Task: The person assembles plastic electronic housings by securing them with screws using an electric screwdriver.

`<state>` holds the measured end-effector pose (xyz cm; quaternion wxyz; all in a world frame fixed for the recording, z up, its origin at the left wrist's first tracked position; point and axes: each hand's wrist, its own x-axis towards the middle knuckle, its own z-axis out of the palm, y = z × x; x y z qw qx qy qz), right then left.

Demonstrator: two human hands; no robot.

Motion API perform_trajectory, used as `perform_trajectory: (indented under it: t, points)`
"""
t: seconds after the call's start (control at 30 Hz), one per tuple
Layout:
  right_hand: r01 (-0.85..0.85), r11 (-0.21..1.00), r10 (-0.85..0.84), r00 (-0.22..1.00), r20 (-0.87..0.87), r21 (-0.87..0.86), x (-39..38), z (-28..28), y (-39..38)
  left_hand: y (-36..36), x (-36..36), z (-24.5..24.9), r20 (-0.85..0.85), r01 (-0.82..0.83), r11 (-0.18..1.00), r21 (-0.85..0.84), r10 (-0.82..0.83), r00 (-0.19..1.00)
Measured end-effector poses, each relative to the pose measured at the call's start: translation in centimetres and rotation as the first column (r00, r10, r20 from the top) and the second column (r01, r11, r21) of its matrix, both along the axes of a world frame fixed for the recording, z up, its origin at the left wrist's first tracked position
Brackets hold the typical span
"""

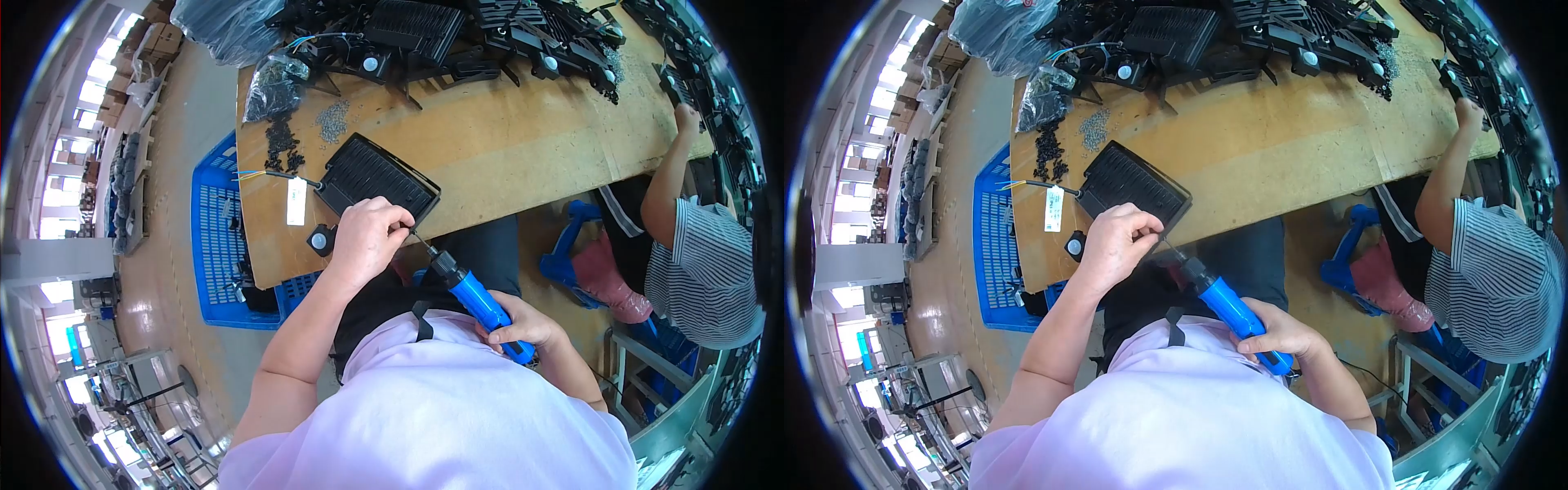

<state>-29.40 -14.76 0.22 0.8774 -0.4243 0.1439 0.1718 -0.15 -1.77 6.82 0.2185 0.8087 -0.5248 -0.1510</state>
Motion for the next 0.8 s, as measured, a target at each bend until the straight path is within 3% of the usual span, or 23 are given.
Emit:
perform_trajectory:
  t: [0.33, 0.53, 0.8]
  points:
    - [0.008, 0.995, -0.009, 1.000, 0.012, 0.096, 0.2, -0.9, -0.3, 0.2, 0.2, 0.5, -0.017, 0.024, 0.999, -0.025, -0.024, 1.000]
    - [0.001, 0.993, -0.003, 1.000, 0.012, 0.117, 0.4, -0.9, -0.5, 0.3, 0.3, -0.3, 0.079, 0.067, 0.992, -0.105, -0.059, 0.995]
    - [0.000, 0.990, 0.001, 1.000, -0.007, 0.144, 0.3, -1.3, -0.7, 0.1, 0.2, -0.8, 0.088, 0.070, 0.991, -0.118, -0.060, 0.994]
